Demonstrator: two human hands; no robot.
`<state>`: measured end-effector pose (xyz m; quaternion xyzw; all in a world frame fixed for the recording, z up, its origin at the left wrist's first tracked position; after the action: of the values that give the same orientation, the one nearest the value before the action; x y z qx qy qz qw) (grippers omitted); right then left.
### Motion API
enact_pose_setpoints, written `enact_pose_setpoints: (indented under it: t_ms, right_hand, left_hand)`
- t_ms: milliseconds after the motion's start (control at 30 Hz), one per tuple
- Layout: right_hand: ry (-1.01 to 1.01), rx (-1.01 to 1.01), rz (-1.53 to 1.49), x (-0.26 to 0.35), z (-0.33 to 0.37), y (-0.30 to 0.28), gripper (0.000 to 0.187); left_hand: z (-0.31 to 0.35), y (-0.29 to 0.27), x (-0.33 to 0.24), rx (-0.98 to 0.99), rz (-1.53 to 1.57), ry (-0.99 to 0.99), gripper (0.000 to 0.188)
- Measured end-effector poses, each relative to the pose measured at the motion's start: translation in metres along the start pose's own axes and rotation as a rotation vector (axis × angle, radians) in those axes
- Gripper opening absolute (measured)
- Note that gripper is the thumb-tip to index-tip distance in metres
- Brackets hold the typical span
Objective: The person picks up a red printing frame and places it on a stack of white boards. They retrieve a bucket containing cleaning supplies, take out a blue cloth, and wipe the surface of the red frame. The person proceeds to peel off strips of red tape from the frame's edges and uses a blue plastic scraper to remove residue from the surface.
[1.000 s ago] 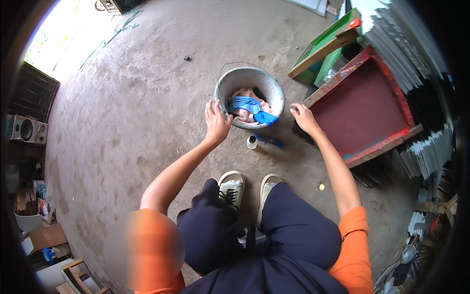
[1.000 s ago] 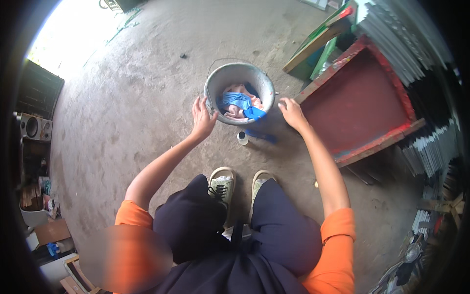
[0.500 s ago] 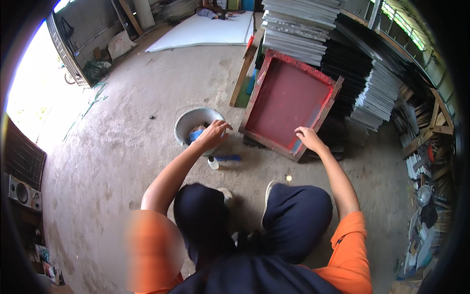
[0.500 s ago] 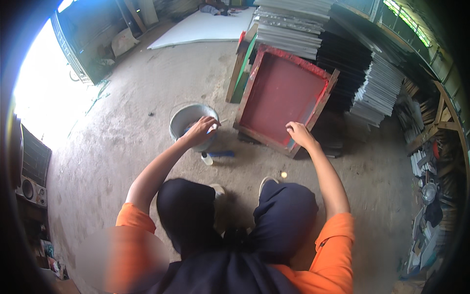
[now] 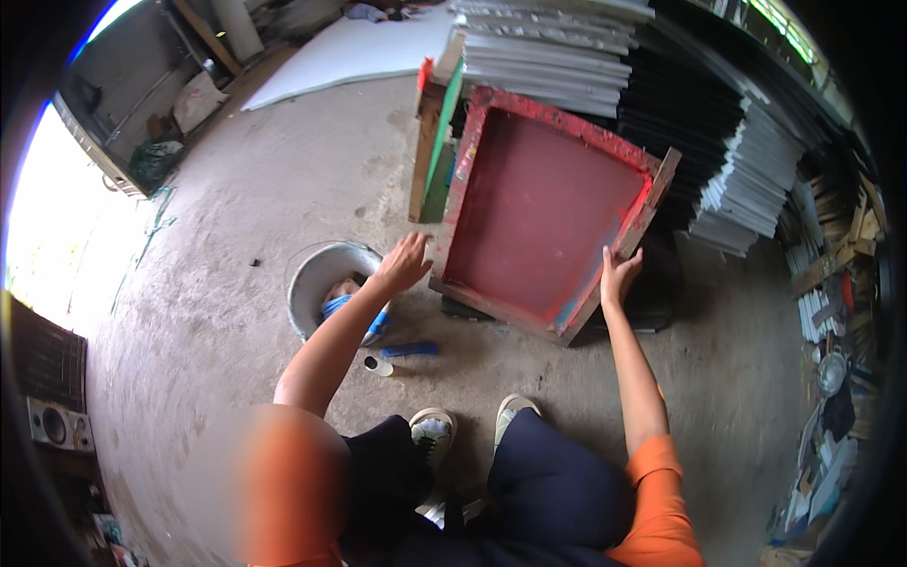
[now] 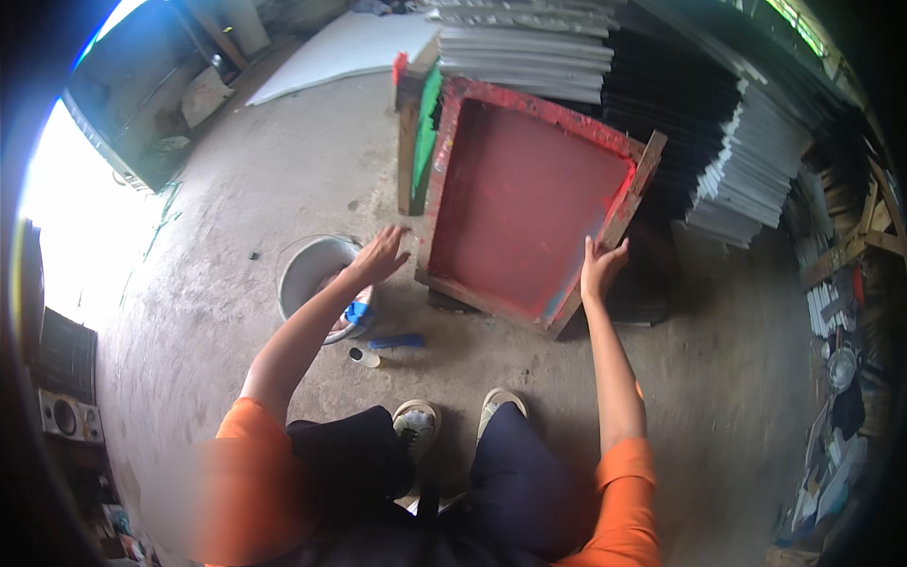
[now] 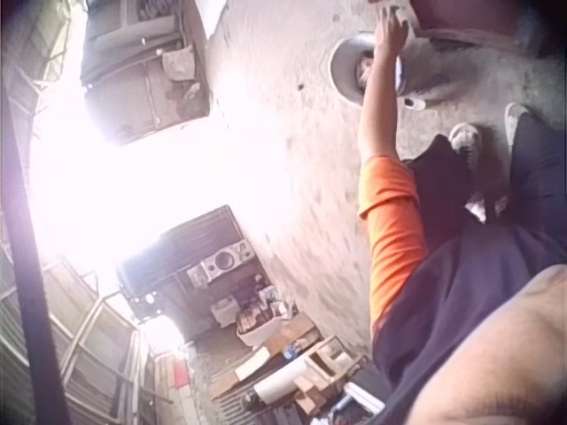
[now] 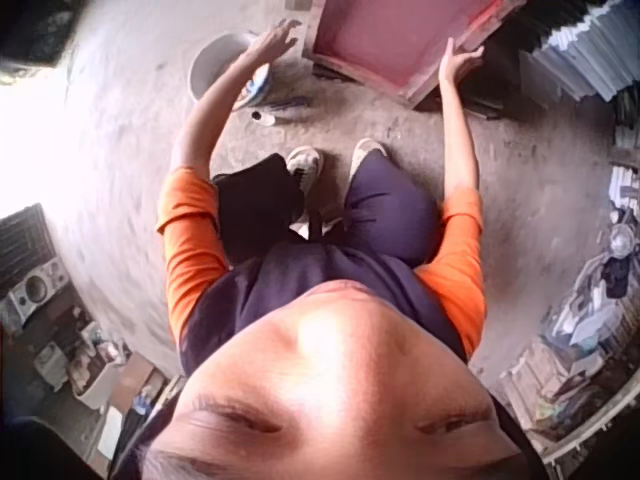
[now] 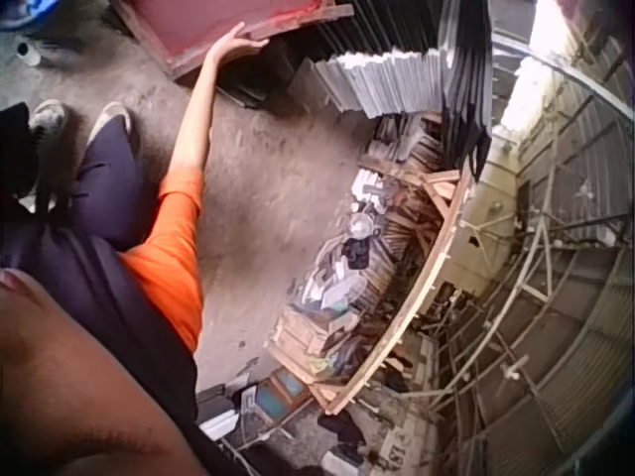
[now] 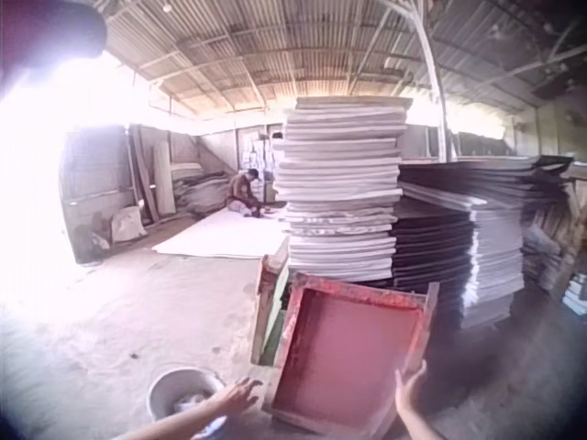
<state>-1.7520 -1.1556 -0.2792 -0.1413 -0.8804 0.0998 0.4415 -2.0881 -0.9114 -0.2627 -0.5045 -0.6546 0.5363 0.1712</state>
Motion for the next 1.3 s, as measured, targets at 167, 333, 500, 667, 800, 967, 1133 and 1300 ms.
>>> enact_pose_setpoints:
  t_ms: [167, 333, 500, 667, 800, 967, 1133, 1300]
  right_hand:
    - [0.029, 0.212, 0.103, -0.016, -0.004, 0.018, 0.078]
    - [0.091, 0.253, 0.184, -0.014, -0.01, 0.013, 0.073]
    - [0.026, 0.261, 0.059, 0.012, -0.014, 0.018, 0.068]
    - [-0.005, 0.305, 0.084, 0.053, -0.017, 0.035, 0.068]
    - [-0.021, 0.306, 0.059, 0.048, -0.021, 0.049, 0.07]
    - [0.089, 0.362, -0.016, 0.015, -0.022, 0.068, 0.074]
    - [0.095, 0.451, 0.021, 0.0, -0.026, 0.085, 0.081]
    - [0.129, 0.459, 0.068, -0.007, -0.021, 0.086, 0.083]
  left_hand:
    - [-0.068, 0.037, 0.014, -0.224, 0.092, -0.084, 0.069]
    - [-0.094, 0.06, 0.02, -0.1, 0.317, -0.378, 0.06]
    - [-0.073, 0.049, 0.032, -0.328, 0.35, -0.282, 0.056]
    - [-0.034, 0.04, 0.056, -0.385, 0.363, -0.585, 0.058]
    - [-0.021, 0.029, 0.053, -0.446, 0.383, -0.545, 0.059]
    - [-0.034, 0.03, 0.047, -0.361, 0.352, -0.546, 0.06]
    - [-0.038, 0.036, 0.046, -0.39, 0.352, -0.466, 0.062]
    - [-0.039, 0.036, 0.039, -0.484, 0.305, -0.374, 0.065]
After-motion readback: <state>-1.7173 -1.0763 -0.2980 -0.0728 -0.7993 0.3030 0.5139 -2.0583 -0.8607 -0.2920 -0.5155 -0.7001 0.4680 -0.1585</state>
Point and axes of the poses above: each hand's wrist, its own z-axis away from the middle knuckle, its own y-axis out of the palm, x = y × z, the point moved 9 cm from there along -z, towards the middle knuckle, and after that the axes turned 11 degrees about -x, right-handed, at the moved point
